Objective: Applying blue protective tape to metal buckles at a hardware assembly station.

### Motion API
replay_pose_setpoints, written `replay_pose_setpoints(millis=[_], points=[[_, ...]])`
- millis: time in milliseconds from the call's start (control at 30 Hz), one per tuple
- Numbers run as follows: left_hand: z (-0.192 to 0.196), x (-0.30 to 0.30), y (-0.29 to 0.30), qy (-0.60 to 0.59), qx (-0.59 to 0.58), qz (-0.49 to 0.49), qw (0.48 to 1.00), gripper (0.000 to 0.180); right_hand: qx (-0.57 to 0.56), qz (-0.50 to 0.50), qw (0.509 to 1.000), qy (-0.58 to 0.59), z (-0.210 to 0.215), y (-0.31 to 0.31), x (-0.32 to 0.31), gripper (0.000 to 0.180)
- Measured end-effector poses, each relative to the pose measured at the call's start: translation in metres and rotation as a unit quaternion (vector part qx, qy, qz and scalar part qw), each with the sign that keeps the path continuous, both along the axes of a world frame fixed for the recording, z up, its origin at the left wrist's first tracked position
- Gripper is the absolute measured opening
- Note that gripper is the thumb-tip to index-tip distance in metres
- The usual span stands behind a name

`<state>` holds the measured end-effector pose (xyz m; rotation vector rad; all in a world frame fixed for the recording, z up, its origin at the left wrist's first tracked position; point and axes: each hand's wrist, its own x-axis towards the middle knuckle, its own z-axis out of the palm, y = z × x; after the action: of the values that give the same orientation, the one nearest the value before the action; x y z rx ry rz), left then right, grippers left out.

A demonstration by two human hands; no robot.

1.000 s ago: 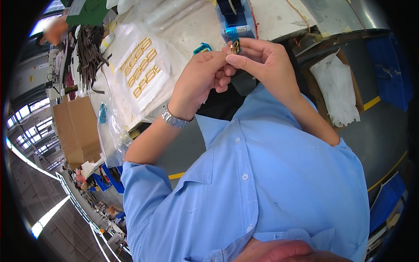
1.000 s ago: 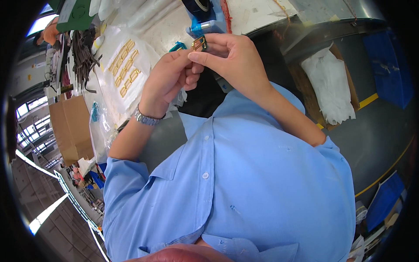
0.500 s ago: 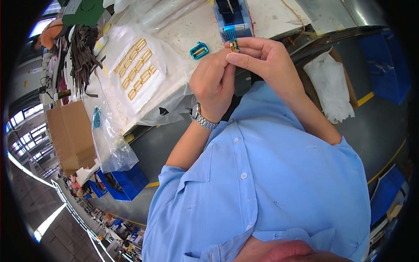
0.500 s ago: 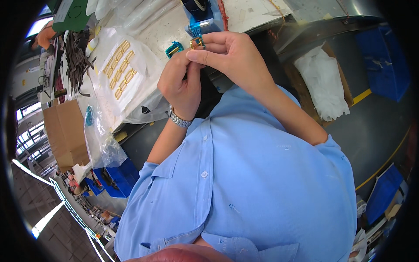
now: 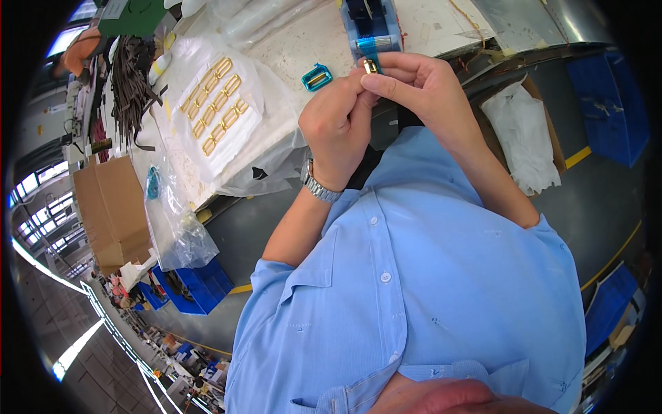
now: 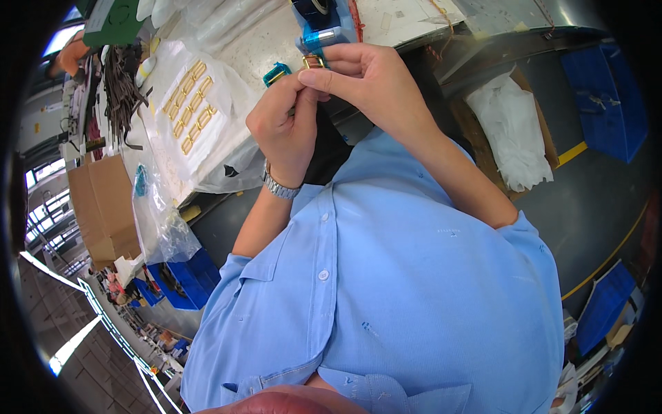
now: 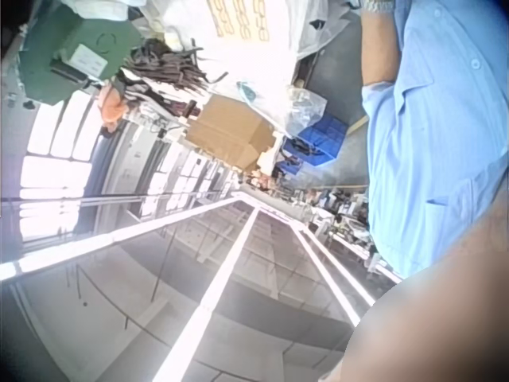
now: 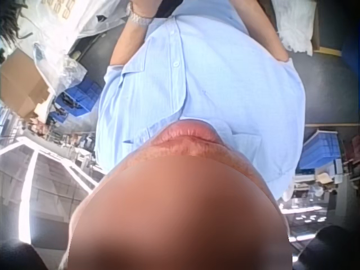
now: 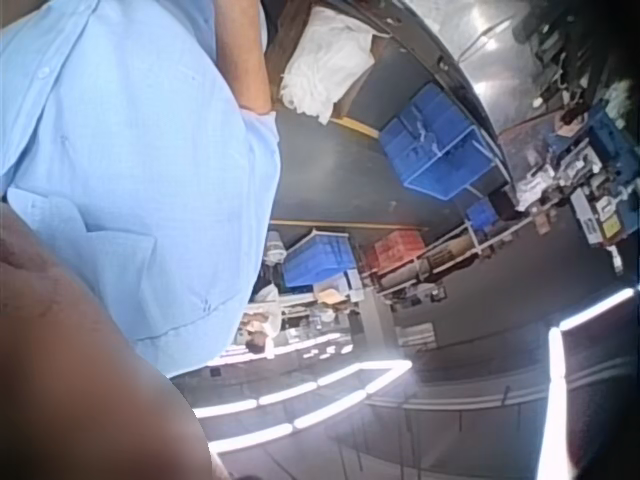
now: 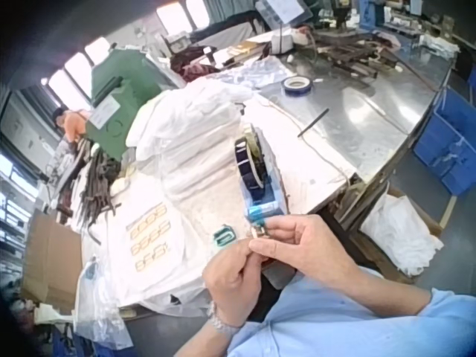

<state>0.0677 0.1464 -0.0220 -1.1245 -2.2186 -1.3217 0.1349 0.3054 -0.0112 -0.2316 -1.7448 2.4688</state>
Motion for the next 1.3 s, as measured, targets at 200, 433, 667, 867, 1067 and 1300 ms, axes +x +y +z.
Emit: replay_pose_setpoints(millis=[200, 433, 667, 867, 1067, 1300], points=[[0.019, 0.004, 0.000, -0.105, 0.013, -0.032, 0.994, 0.006, 0.023, -0.047, 0.998, 0.030, 0.008, -0.008, 0.001, 0.033], [0.037, 0.014, -0.009, -0.239, -0.035, -0.054, 0.969, 0.008, 0.006, -0.050, 0.999, 0.003, -0.004, -0.017, 0.016, 0.035], [0.046, -0.018, -0.007, -0.447, -0.028, -0.114, 0.887, 0.017, -0.054, -0.003, 0.998, -0.034, -0.008, -0.007, 0.018, 0.037], [0.057, -0.044, -0.003, -0.527, -0.065, -0.144, 0.835, 0.021, 0.066, 0.008, 0.997, 0.046, -0.024, 0.008, 0.006, 0.038], [0.057, -0.063, -0.007, -0.566, -0.099, -0.177, 0.799, 0.025, 0.027, 0.032, 0.999, 0.023, -0.017, 0.007, 0.003, 0.045], [0.075, -0.073, -0.012, -0.665, -0.093, -0.211, 0.710, 0.028, 0.043, 0.001, 0.998, 0.050, 0.000, 0.000, 0.007, 0.048]])
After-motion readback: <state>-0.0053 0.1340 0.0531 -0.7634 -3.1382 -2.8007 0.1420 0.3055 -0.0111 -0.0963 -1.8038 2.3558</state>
